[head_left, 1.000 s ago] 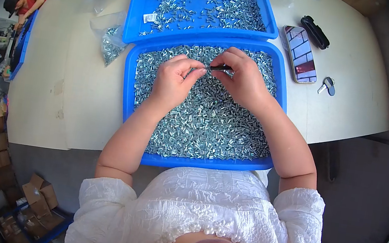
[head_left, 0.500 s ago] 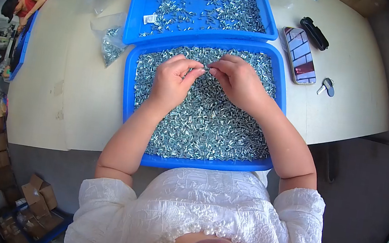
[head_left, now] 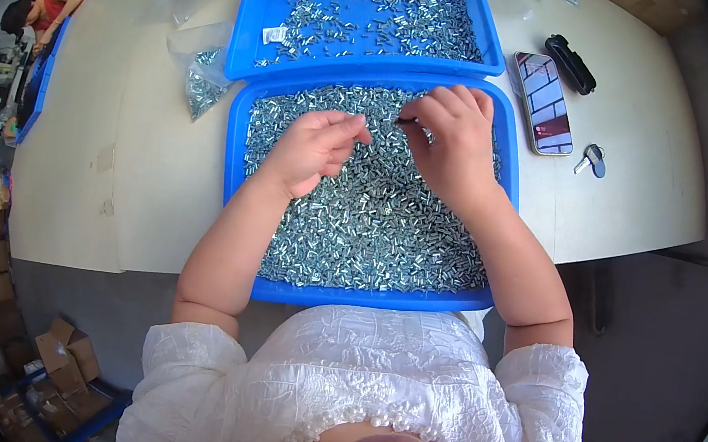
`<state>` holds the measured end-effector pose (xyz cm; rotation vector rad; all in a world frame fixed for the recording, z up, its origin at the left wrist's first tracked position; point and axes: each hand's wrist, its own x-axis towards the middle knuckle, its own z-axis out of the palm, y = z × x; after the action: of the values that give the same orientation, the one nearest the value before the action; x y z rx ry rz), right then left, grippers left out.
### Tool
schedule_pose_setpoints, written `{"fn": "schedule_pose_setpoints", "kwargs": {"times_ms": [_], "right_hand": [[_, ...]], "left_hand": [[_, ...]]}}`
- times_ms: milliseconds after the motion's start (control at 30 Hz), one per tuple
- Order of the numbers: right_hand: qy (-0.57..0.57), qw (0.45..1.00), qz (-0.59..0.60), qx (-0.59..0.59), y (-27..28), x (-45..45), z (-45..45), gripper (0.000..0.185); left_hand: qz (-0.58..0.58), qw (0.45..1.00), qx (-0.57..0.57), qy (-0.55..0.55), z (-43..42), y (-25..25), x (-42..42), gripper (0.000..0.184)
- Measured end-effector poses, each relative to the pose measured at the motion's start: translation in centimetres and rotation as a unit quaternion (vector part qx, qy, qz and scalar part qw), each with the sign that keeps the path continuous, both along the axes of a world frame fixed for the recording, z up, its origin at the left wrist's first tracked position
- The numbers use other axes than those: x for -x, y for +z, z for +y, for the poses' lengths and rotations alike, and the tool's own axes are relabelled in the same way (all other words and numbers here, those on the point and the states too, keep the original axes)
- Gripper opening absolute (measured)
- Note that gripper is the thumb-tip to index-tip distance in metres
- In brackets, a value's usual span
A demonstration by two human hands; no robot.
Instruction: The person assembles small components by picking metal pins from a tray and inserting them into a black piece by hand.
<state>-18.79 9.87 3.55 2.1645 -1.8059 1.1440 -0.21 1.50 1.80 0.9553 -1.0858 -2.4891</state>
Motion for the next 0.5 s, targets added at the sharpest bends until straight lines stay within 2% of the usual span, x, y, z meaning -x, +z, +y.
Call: {"fn": "schedule_pose_setpoints", "kwargs": {"times_ms": [33,67,100,133,167,300,367,500], "right_hand": [[0.012,0.998,-0.068,-0.006,0.1,0.1,-0.1,0.012],[0.014,0.998,-0.067,-0.004,0.1,0.0,-0.2,0.012],[0.027,0.962,-0.264,-0.065,-0.1,-0.1,-0.2,0.010],[0.038,0.884,-0.449,-0.123,-0.3,-0.2,-0.2,0.011],[0.068,0.869,-0.477,-0.108,-1.1,0.2,-0.5,0.014],[0.087,0.853,-0.496,-0.136,-1.2,0.2,-0.5,0.014],[0.100,0.877,-0.456,-0.113,-1.2,0.0,-0.5,0.013],[0.088,0.876,-0.454,-0.133,-1.1,0.2,-0.5,0.012]], "left_hand": [[-0.043,0.996,0.068,0.047,0.3,0.4,0.4,0.013],[-0.085,0.983,0.135,0.093,0.5,0.7,0.8,0.011],[-0.084,0.983,0.136,0.096,0.5,0.1,0.8,0.011],[-0.076,0.959,0.244,0.122,0.4,-0.9,0.8,0.010],[-0.068,0.924,0.348,0.145,0.3,-1.6,0.8,0.011],[-0.085,0.919,0.354,0.150,0.5,-1.3,0.8,0.016],[-0.078,0.901,0.399,0.150,0.5,-1.5,0.8,0.014],[-0.082,0.901,0.398,0.151,0.6,-1.3,0.7,0.015]]}}
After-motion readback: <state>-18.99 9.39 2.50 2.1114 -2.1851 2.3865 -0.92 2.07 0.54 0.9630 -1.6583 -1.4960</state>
